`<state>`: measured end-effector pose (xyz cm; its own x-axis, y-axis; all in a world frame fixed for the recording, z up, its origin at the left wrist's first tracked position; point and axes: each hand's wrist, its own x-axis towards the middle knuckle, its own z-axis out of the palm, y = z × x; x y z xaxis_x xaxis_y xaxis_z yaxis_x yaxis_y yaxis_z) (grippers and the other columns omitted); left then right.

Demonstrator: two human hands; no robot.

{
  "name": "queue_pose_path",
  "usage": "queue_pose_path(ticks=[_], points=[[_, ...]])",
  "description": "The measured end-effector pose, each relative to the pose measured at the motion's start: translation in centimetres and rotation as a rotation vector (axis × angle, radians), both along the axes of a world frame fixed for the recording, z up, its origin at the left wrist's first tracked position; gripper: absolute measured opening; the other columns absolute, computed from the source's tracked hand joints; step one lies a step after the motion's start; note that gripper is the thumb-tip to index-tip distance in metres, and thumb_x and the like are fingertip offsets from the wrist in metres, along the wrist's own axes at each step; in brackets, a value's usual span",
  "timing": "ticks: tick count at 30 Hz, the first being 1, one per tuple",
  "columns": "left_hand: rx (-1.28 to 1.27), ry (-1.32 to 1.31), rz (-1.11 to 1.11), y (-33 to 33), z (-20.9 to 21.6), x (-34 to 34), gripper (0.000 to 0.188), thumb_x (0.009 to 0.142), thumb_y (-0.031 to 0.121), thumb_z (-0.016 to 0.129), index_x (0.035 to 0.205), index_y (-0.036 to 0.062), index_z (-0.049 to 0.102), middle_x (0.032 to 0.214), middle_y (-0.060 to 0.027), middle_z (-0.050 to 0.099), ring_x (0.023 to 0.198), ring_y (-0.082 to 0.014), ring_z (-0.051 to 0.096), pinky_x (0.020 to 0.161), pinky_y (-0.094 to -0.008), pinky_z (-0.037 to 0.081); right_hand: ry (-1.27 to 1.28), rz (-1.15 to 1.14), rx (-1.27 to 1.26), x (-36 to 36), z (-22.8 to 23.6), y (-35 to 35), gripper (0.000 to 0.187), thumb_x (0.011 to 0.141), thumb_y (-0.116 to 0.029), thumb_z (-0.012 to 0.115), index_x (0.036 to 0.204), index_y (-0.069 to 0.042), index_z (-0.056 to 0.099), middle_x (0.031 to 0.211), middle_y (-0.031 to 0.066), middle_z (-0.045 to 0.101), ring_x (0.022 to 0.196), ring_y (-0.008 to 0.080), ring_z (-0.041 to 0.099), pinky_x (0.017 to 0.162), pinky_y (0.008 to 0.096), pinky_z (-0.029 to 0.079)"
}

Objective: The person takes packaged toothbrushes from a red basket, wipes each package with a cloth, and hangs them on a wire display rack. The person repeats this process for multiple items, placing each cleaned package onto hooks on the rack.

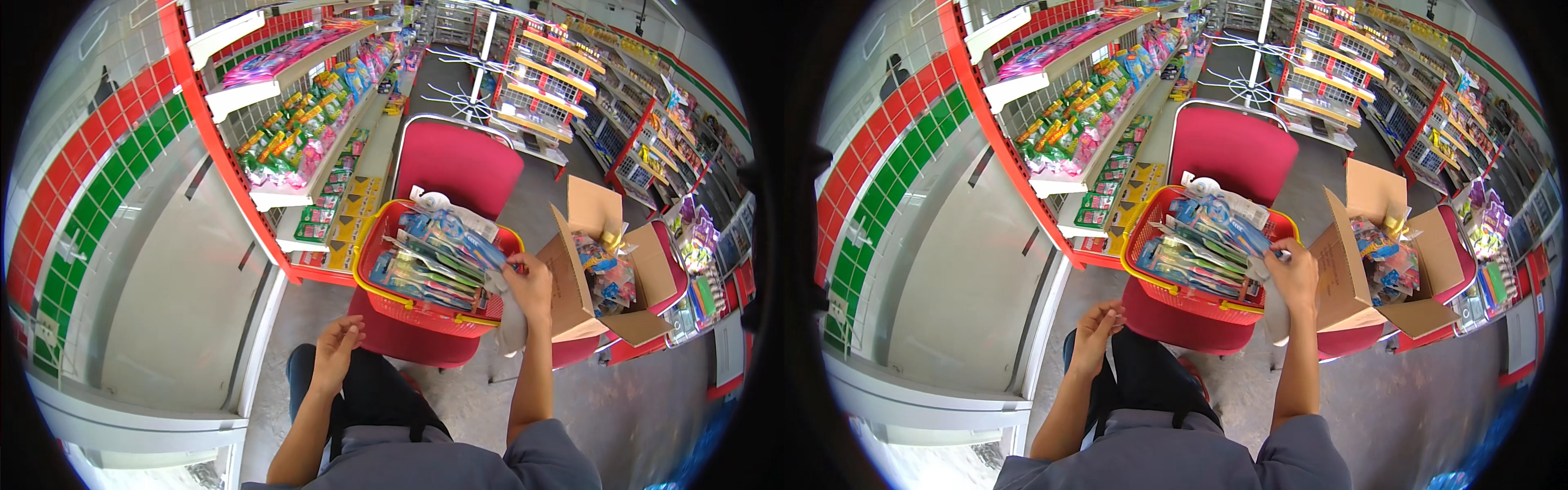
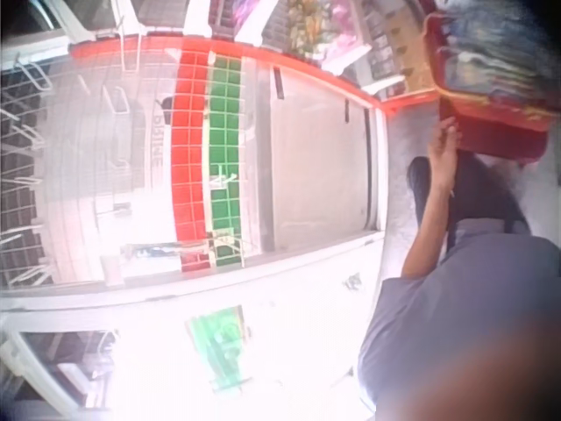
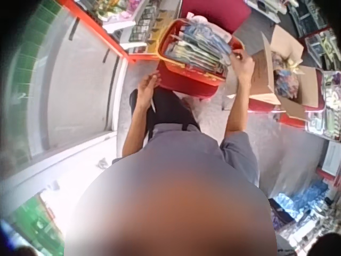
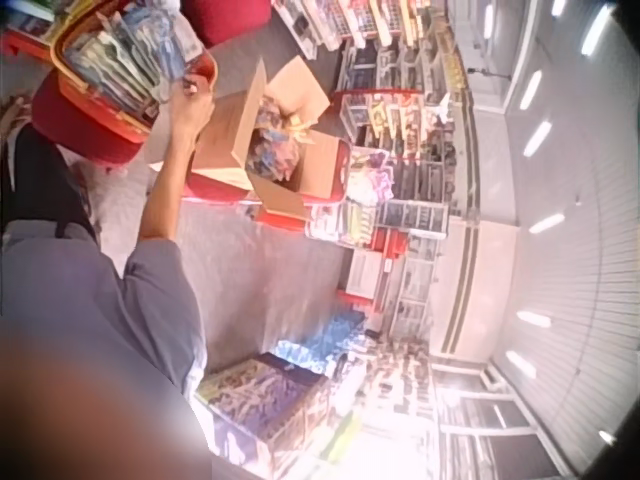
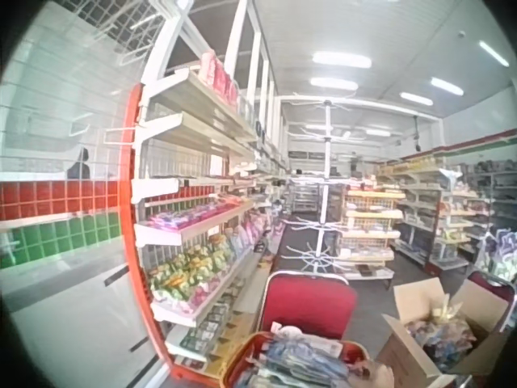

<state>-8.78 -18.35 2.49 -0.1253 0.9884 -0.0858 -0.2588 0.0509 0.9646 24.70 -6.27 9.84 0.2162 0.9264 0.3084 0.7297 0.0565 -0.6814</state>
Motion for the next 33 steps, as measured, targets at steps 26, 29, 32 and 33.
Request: queue_pose_path(ticks=[26,29,32,33], points=[[0.412,-0.596,0.728,-2.0,8.6,-11.8,0.063,0.102,0.057,0.031,0.118,-0.0008,0.05,0.104,-0.0117,0.058,0.095,-0.0219,0.059,0.089,-0.0384,0.053,0.254,1.598,-0.339,-23.8,5.4,-7.0,0.038,0.077,-0.019,0.083,0.108,-0.005,0.067,0.103,0.0039,0.066,0.095,0.0134,0.062,0.083,0.0278,0.05],[0.423,-0.514,0.745,-3.4,9.6,-14.6,0.061,0.102,0.057,0.032,0.111,0.001,0.055,0.099,-0.0081,0.059,0.095,-0.0197,0.059,0.087,-0.0353,0.053,0.211,1.594,-0.295,-26.2,6.5,-7.5,0.034,0.08,-0.015,0.08,0.108,-0.003,0.067,0.101,0.0054,0.064,0.098,0.0148,0.062,0.085,0.0292,0.049],[0.407,-0.42,0.669,-4.2,9.6,-15.1,0.062,0.102,0.058,0.032,0.109,0.0019,0.057,0.099,-0.0075,0.061,0.093,-0.0182,0.059,0.086,-0.0333,0.053,0.483,1.326,-0.128,-28.4,7.2,-7.5,0.024,0.089,-0.012,0.071,0.107,0.001,0.062,0.089,0.0038,0.063,0.085,0.0092,0.059,0.078,0.0256,0.048],[0.431,-0.382,0.622,-4.4,9.5,-14.8,0.062,0.101,0.058,0.032,0.109,0.002,0.057,0.099,-0.0076,0.061,0.093,-0.0177,0.06,0.086,-0.0328,0.053,0.589,1.264,-0.116,-29.4,7.3,-7.4,0.022,0.093,-0.011,0.067,0.109,0.001,0.058,0.084,0.0023,0.062,0.079,0.0076,0.055,0.073,0.0242,0.047]])
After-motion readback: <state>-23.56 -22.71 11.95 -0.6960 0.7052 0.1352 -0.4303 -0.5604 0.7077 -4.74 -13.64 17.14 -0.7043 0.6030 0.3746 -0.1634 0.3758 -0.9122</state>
